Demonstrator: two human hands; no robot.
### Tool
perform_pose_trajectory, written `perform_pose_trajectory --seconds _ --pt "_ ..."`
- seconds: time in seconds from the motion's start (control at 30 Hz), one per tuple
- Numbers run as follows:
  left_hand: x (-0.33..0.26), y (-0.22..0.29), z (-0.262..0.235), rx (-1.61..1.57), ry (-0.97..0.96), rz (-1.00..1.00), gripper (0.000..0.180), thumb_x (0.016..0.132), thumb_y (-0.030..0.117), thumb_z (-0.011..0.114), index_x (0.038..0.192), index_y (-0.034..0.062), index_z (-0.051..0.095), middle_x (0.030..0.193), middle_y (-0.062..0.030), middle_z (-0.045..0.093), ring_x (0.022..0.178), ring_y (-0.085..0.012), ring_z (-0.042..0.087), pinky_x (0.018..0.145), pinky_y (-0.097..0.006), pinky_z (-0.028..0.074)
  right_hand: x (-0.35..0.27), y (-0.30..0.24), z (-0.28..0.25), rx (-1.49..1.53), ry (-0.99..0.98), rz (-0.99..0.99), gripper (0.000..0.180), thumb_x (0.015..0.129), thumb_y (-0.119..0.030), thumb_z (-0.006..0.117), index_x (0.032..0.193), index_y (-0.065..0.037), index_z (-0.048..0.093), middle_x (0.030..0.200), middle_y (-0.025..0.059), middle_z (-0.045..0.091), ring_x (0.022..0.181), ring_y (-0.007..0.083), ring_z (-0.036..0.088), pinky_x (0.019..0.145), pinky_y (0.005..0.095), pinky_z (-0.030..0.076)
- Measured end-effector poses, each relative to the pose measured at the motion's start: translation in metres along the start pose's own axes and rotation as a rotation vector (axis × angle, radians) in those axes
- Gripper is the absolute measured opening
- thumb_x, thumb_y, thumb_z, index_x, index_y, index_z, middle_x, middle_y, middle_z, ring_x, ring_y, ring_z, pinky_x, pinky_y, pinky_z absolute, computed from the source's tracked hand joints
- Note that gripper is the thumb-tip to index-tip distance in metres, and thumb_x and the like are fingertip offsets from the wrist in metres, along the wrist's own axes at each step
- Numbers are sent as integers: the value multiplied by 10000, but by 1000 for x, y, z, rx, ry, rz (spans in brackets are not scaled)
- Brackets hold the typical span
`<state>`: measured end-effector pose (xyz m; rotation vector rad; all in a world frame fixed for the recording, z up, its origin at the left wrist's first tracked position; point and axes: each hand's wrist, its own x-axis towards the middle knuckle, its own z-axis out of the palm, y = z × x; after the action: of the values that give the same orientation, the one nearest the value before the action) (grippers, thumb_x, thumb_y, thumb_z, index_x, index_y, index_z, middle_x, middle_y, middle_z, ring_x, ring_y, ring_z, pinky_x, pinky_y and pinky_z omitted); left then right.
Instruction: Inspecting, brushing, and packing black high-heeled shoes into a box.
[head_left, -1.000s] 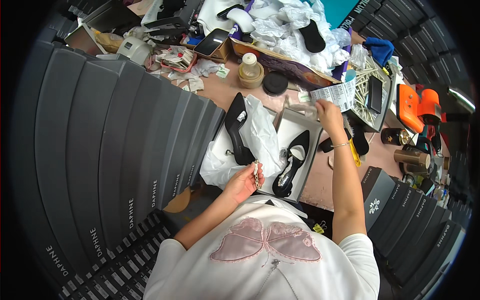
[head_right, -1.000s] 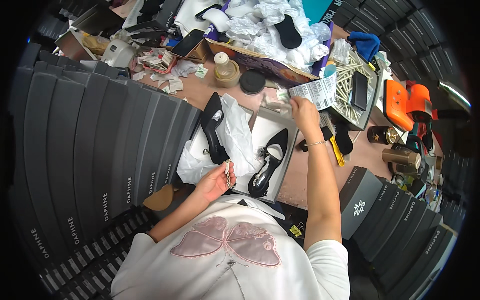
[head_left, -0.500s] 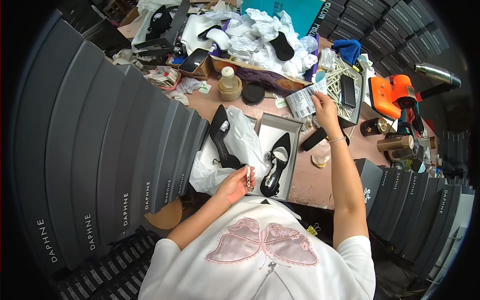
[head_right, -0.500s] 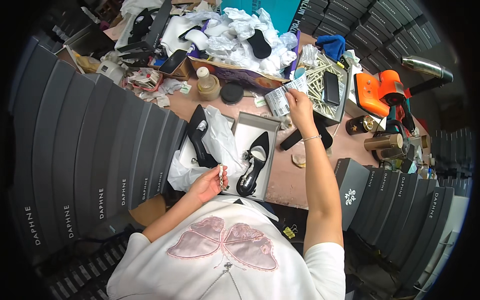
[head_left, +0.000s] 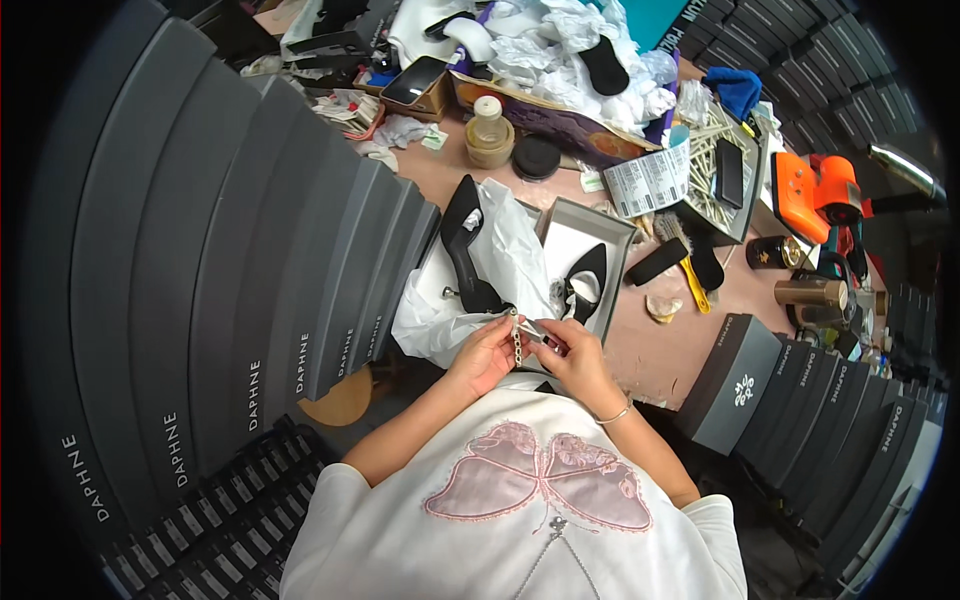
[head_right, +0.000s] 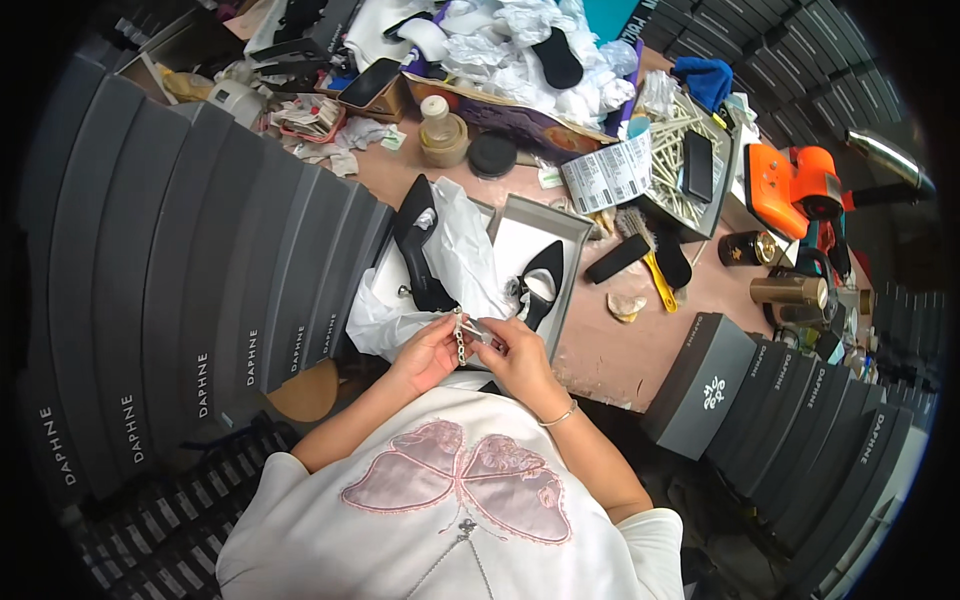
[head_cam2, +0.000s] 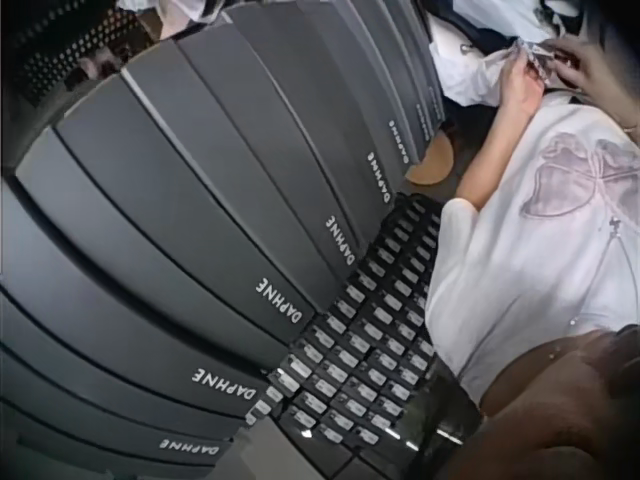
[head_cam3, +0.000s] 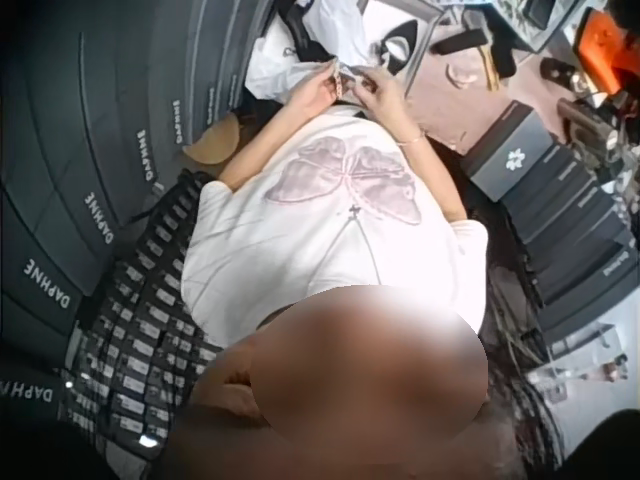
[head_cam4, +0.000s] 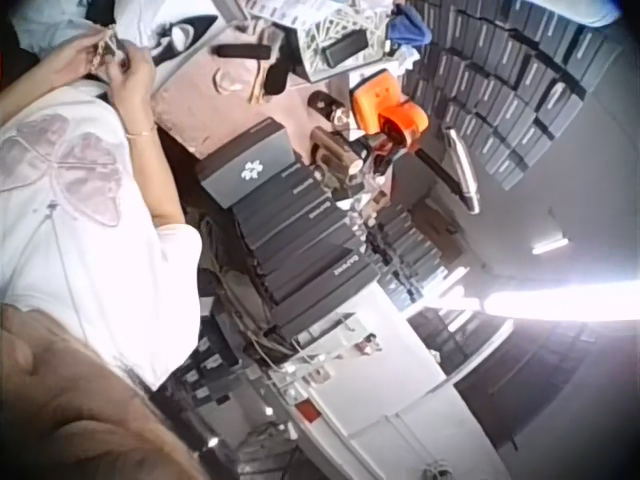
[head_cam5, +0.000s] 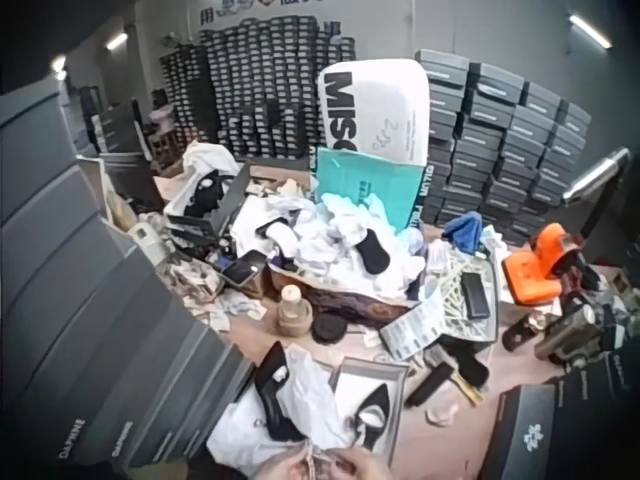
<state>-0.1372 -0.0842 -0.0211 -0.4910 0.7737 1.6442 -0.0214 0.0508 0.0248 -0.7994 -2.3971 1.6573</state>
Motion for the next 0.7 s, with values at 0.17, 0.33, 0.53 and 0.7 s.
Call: perform_pose_trajectory --seconds 0.17,0.33,0.53,0.7 --pt "3 0 1 44 -4 -29 251 957 174 544 1140 3 560 952 -64 588 858 -148 577 800 -316 512 -2 0 -4 -61 -7 33 335 781 -183 703 1055 3 660 736 180 611 642 272 609 600 352 475" --pt "4 -1 1 69 -9 -29 228 956 171 545 1123 19 574 922 -54 599 826 -156 580 795 -319 503 -3 -5 -4 -79 1 52 336 796 -195 692 1051 21 657 742 193 617 647 289 612 603 357 476" --pt "3 -5 -1 178 -27 81 219 957 150 545 1125 15 586 926 -40 603 781 -118 556 709 -260 480 -5 7 10 35 73 98 359 804 -181 692 1065 60 640 734 181 615 611 218 589 579 319 467" --pt "0 -8 3 309 -6 205 216 934 121 584 1108 -7 594 890 -30 608 724 -69 527 599 -187 413 -5 7 16 72 91 132 365 805 -168 688 1072 74 632 728 175 613 608 185 575 580 302 464"
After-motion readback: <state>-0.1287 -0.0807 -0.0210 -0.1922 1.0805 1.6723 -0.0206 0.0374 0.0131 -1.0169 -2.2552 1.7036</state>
